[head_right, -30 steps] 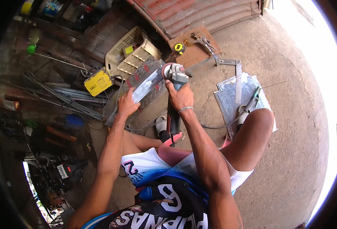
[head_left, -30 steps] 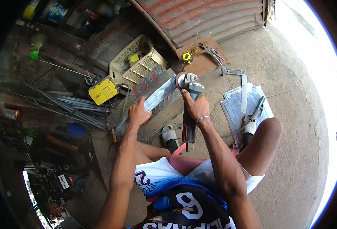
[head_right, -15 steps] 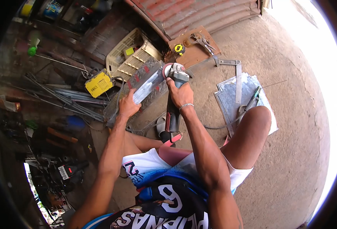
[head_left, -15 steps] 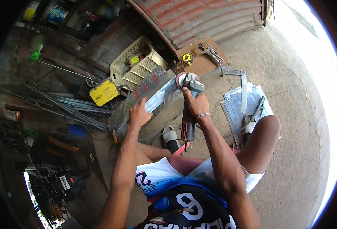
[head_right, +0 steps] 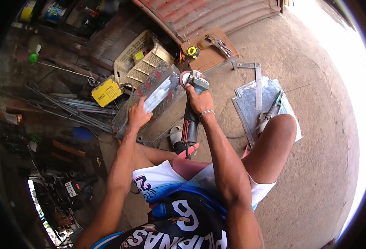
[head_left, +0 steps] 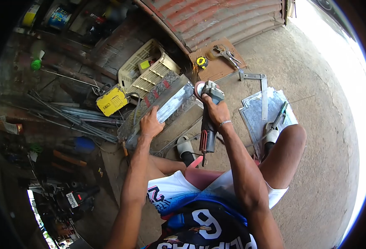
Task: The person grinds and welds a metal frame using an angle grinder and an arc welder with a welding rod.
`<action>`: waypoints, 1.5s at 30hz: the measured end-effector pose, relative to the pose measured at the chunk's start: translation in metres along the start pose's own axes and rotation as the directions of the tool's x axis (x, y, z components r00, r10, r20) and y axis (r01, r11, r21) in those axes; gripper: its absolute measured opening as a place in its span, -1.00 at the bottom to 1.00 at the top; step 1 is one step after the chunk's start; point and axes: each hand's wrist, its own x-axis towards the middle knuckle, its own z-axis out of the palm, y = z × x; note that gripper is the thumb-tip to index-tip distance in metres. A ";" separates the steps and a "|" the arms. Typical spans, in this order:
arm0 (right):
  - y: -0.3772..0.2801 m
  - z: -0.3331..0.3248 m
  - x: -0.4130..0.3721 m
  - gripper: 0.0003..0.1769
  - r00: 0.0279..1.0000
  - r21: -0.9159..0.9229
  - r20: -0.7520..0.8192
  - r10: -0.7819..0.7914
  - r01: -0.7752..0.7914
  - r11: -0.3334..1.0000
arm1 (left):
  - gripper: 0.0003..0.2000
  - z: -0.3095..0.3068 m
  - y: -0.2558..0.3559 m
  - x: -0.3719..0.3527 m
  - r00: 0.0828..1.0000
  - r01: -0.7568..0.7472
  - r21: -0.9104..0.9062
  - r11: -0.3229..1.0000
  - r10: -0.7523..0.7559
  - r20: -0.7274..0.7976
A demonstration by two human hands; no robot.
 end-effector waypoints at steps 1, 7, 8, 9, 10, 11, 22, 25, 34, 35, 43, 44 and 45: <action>0.000 -0.001 0.001 -0.22 1.000 -0.016 0.008 -0.004 0.004 1.000 | -0.29 0.001 0.000 0.000 1.000 -0.001 0.000 1.000 0.001 -0.001; -0.006 0.009 0.009 -0.14 1.000 -0.011 0.015 0.006 -0.006 1.000 | -0.28 0.006 0.001 -0.004 0.995 -0.063 0.003 0.998 0.063 -0.079; -0.004 0.013 0.012 -0.10 1.000 -0.003 0.001 0.003 -0.003 1.000 | -0.28 0.007 0.001 -0.005 0.995 -0.060 0.005 0.998 0.060 -0.079; -0.005 0.013 0.014 -0.10 1.000 -0.002 0.004 0.003 -0.003 1.000 | -0.28 0.007 0.001 -0.004 0.996 -0.051 0.009 0.999 0.052 -0.072; -0.005 0.013 0.015 -0.10 0.999 0.000 0.031 0.023 -0.023 1.000 | -0.27 0.007 0.001 -0.004 0.997 -0.042 0.014 0.999 0.043 -0.064; -0.005 0.012 0.016 -0.10 0.997 0.002 0.058 0.044 -0.044 0.999 | -0.27 0.007 0.001 -0.005 0.997 -0.041 0.014 0.999 0.042 -0.062; -0.001 0.012 0.013 -0.08 1.000 -0.064 -0.019 0.002 -0.003 0.998 | -0.27 0.007 0.002 -0.005 0.999 -0.039 0.010 0.999 0.040 -0.033; -0.007 0.011 0.007 -0.09 1.000 -0.044 -0.011 0.007 -0.007 0.999 | -0.27 0.007 0.002 -0.005 0.998 -0.040 0.026 0.999 0.041 -0.041; -0.006 0.009 0.003 -0.07 1.000 -0.052 0.030 0.009 -0.007 0.999 | -0.26 0.006 0.004 -0.005 1.000 -0.011 0.013 1.000 0.011 -0.018; -0.008 0.011 0.001 -0.09 1.000 -0.055 -0.011 -0.029 0.028 0.998 | -0.26 0.006 0.004 -0.005 1.000 -0.009 0.013 1.000 0.010 -0.019; -0.001 0.006 0.009 -0.04 0.999 -0.011 0.013 0.046 -0.046 0.999 | -0.25 0.005 0.002 -0.004 1.000 -0.016 0.003 1.000 0.016 -0.004; -0.002 0.007 0.009 -0.04 0.999 -0.009 0.011 0.047 -0.046 0.999 | -0.25 0.005 0.002 -0.004 1.000 -0.019 0.004 1.000 0.019 -0.003; -0.003 0.010 0.010 -0.08 0.999 -0.051 -0.017 0.030 -0.030 0.998 | -0.24 0.006 0.003 -0.004 1.000 -0.014 0.007 1.000 0.014 -0.002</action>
